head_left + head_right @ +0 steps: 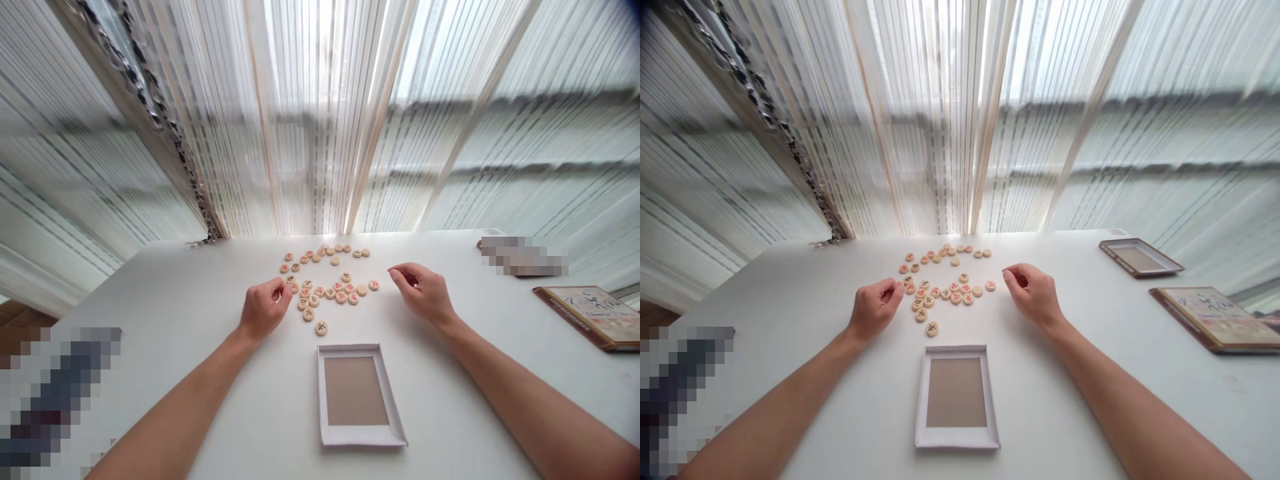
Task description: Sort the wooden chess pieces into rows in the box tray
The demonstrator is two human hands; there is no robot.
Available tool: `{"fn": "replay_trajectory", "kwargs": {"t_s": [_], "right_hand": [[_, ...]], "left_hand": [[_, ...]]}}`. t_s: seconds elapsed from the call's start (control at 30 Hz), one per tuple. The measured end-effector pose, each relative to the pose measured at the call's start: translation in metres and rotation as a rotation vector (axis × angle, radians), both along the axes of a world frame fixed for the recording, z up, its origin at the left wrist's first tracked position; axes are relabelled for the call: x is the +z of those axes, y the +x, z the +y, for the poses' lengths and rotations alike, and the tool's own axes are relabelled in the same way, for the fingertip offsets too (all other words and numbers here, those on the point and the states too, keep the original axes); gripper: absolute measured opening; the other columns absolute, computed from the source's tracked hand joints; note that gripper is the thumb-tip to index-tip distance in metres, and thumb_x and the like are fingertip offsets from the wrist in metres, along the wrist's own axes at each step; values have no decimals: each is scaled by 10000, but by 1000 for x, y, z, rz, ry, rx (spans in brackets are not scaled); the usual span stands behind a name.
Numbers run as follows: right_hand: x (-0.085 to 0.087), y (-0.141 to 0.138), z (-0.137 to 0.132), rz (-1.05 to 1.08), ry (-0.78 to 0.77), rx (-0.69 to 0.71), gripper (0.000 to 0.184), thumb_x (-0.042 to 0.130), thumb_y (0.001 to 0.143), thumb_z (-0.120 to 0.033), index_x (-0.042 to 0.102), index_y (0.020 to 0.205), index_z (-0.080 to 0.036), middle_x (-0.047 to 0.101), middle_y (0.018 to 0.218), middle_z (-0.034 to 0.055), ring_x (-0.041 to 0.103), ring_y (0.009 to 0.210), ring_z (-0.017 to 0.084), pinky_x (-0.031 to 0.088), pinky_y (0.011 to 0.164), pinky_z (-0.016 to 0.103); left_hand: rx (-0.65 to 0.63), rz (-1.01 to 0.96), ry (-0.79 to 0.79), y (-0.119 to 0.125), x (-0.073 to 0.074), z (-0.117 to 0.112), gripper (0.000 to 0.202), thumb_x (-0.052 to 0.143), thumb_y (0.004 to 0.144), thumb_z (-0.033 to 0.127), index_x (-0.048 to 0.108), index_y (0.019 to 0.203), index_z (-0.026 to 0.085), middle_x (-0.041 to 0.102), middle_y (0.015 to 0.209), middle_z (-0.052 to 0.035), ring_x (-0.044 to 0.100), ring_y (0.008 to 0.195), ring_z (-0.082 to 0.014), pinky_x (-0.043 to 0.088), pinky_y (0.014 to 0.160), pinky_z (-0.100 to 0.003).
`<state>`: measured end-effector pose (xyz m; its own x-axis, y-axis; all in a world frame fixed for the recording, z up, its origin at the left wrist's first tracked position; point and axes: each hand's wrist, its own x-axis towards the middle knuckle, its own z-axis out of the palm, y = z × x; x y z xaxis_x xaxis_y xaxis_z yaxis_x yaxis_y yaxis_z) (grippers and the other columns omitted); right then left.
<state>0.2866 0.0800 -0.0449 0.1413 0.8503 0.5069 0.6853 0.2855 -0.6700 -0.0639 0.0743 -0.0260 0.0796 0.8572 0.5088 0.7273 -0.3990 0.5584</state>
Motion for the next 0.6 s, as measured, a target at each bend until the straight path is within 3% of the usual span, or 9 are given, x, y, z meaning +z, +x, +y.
{"fn": "replay_trajectory", "kwargs": {"t_s": [0.23, 0.6], "right_hand": [[-5, -5, 3, -14, -38, 46, 324, 628, 941, -497, 750, 771, -250, 735, 687, 33, 619, 604, 223, 476, 601, 351], [-4, -5, 0, -42, -63, 25, 345, 617, 950, -495, 753, 755, -245, 691, 652, 24, 590, 591, 210, 462, 589, 336]], "left_hand": [[-18, 19, -3, -2, -3, 4, 451, 527, 887, 314, 171, 620, 247, 177, 575, 58, 219, 556, -111, 245, 547, -280], [-79, 16, 23, -3, -5, 7, 441, 547, 862, 266, 177, 624, 242, 188, 562, 63, 208, 544, -106, 244, 533, -277]]}}
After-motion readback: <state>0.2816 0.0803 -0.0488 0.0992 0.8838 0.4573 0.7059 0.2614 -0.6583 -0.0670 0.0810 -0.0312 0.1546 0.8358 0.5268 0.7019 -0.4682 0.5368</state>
